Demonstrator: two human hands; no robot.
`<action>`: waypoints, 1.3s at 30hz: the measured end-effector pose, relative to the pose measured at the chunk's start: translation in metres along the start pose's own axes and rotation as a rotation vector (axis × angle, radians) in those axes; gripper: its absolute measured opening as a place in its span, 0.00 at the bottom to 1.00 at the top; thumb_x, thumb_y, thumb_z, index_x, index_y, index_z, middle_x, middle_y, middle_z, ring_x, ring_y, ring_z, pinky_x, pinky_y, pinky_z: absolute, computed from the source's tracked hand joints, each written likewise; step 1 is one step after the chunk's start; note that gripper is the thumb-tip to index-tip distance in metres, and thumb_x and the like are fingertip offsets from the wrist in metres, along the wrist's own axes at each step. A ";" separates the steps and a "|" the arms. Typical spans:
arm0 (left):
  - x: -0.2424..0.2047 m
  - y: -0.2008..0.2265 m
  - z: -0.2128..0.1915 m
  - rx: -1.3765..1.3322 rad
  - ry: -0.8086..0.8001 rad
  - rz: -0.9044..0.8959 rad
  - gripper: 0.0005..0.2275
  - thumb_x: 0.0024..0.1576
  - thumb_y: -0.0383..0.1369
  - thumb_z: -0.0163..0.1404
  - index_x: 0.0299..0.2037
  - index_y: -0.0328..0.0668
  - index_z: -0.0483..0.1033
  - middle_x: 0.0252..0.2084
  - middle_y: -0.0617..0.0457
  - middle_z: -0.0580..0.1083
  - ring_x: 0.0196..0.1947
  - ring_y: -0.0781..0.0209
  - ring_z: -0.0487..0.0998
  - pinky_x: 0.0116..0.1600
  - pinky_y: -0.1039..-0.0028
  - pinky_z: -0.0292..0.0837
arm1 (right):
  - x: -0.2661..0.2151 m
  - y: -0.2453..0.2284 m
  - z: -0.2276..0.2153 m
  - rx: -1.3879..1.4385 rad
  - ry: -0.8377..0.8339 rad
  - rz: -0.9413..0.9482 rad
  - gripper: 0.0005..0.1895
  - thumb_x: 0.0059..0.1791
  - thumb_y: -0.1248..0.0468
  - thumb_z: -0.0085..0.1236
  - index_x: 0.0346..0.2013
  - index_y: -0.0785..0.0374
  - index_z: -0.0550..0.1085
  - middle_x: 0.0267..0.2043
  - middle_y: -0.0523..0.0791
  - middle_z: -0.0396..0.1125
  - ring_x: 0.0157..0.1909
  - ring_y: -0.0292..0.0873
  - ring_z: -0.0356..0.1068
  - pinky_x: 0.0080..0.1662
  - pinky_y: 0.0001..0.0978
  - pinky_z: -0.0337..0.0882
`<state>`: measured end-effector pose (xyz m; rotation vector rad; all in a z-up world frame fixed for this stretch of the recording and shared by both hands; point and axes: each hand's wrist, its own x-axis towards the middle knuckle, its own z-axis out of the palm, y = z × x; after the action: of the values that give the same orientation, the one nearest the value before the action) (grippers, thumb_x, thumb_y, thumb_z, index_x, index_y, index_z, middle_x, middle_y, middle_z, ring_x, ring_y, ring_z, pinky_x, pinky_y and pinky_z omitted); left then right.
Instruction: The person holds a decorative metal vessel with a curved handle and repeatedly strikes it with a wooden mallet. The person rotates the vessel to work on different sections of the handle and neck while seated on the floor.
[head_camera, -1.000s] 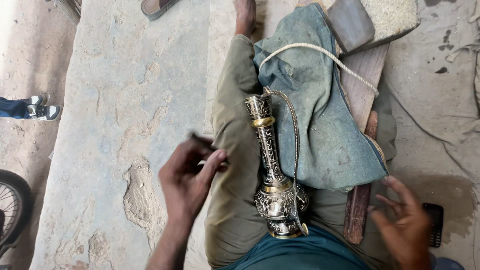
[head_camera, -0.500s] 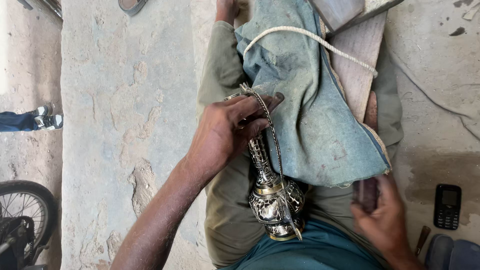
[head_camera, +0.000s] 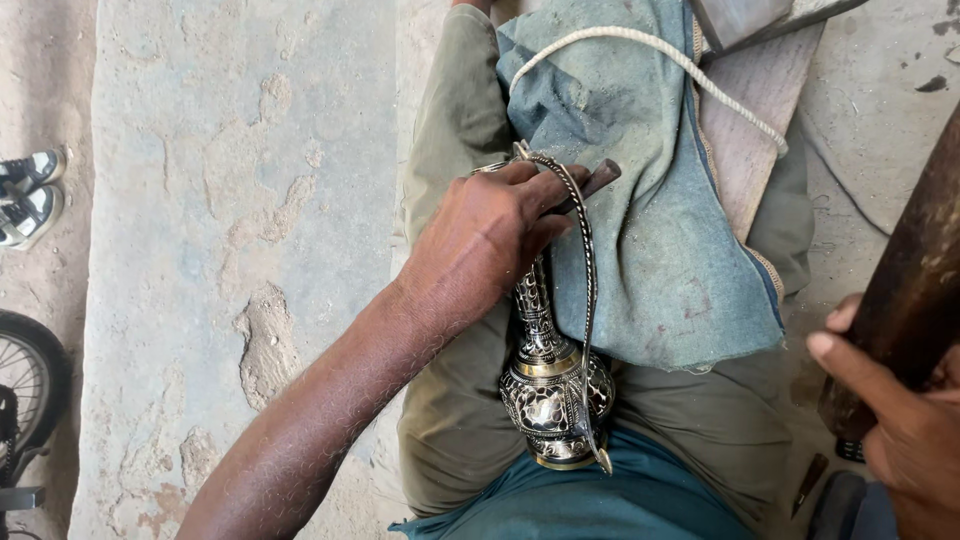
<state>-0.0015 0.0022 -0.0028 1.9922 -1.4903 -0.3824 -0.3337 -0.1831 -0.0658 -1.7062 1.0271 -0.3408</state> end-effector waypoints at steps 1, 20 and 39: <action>-0.001 0.000 0.001 -0.005 0.003 -0.016 0.19 0.58 0.30 0.57 0.60 0.48 0.75 0.47 0.45 0.78 0.41 0.42 0.81 0.44 0.57 0.77 | 0.007 -0.005 0.000 -0.144 -0.009 0.018 0.08 0.53 0.74 0.64 0.44 0.73 0.73 0.38 0.56 0.72 0.35 0.47 0.74 0.38 0.37 0.76; 0.007 0.001 0.009 0.135 -0.028 -0.033 0.09 0.58 0.27 0.57 0.47 0.37 0.78 0.38 0.45 0.78 0.35 0.47 0.82 0.42 0.58 0.79 | 0.046 -0.035 -0.009 -0.434 -0.179 -0.131 0.30 0.47 0.74 0.62 0.64 0.60 0.71 0.36 0.46 0.69 0.32 0.39 0.74 0.34 0.34 0.74; -0.016 -0.032 -0.013 -0.089 -0.074 0.262 0.17 0.66 0.40 0.49 0.64 0.50 0.72 0.41 0.48 0.75 0.39 0.50 0.81 0.45 0.59 0.79 | 0.003 -0.044 0.003 -0.477 -0.124 -0.136 0.24 0.48 0.81 0.59 0.58 0.72 0.67 0.39 0.51 0.71 0.40 0.44 0.76 0.43 0.35 0.77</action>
<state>0.0254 0.0266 -0.0148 1.7032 -1.7245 -0.4055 -0.3095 -0.1808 -0.0285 -2.2021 0.9514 -0.0729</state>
